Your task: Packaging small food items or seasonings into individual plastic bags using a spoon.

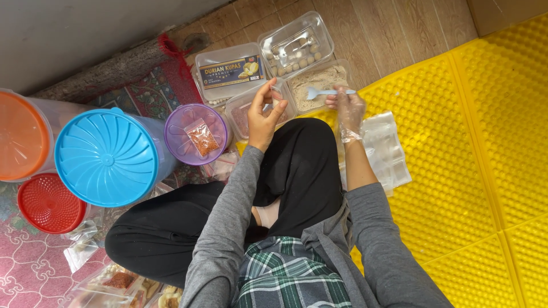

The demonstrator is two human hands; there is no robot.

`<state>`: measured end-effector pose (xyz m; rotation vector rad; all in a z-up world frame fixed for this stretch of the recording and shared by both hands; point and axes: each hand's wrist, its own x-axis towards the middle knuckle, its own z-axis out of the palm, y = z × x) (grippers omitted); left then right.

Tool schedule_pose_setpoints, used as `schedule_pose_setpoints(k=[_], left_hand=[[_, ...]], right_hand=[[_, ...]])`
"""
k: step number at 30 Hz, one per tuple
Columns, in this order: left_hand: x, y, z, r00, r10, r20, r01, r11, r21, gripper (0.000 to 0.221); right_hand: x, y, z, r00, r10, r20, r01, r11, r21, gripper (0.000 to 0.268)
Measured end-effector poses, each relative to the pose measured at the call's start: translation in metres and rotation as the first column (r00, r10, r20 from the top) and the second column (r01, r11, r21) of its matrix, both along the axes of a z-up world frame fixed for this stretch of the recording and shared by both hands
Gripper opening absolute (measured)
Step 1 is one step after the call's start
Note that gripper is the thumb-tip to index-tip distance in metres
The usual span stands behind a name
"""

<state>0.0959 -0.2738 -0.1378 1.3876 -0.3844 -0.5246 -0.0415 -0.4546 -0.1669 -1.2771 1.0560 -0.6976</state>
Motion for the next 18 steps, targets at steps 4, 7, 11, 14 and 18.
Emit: schedule_pose_setpoints(k=[4,7,11,14,18], left_hand=[[0.001,0.002,0.007,1.0,-0.001,0.013,0.0,1.0,0.025,0.056],[0.002,0.005,0.021,0.999,-0.015,0.048,0.012,0.998,0.06,0.052],[0.004,0.002,0.018,0.976,-0.044,0.212,0.015,0.991,0.134,0.048],[0.004,-0.004,0.006,0.919,-0.067,0.389,0.002,0.987,0.163,0.048],[0.002,-0.011,-0.002,0.827,-0.095,0.553,0.004,0.987,0.162,0.051]], right_hand=[[0.005,0.001,0.004,1.0,-0.021,-0.012,0.022,0.997,0.069,0.023],[0.001,-0.002,0.01,0.99,-0.141,-0.013,0.141,0.977,0.157,0.025],[-0.014,-0.023,-0.011,0.96,-0.261,0.097,0.227,0.935,0.273,0.023],[-0.021,-0.033,-0.013,0.924,-0.33,0.192,0.258,0.91,0.323,0.021],[-0.021,-0.03,0.028,0.898,-0.309,0.314,0.203,0.923,0.326,0.018]])
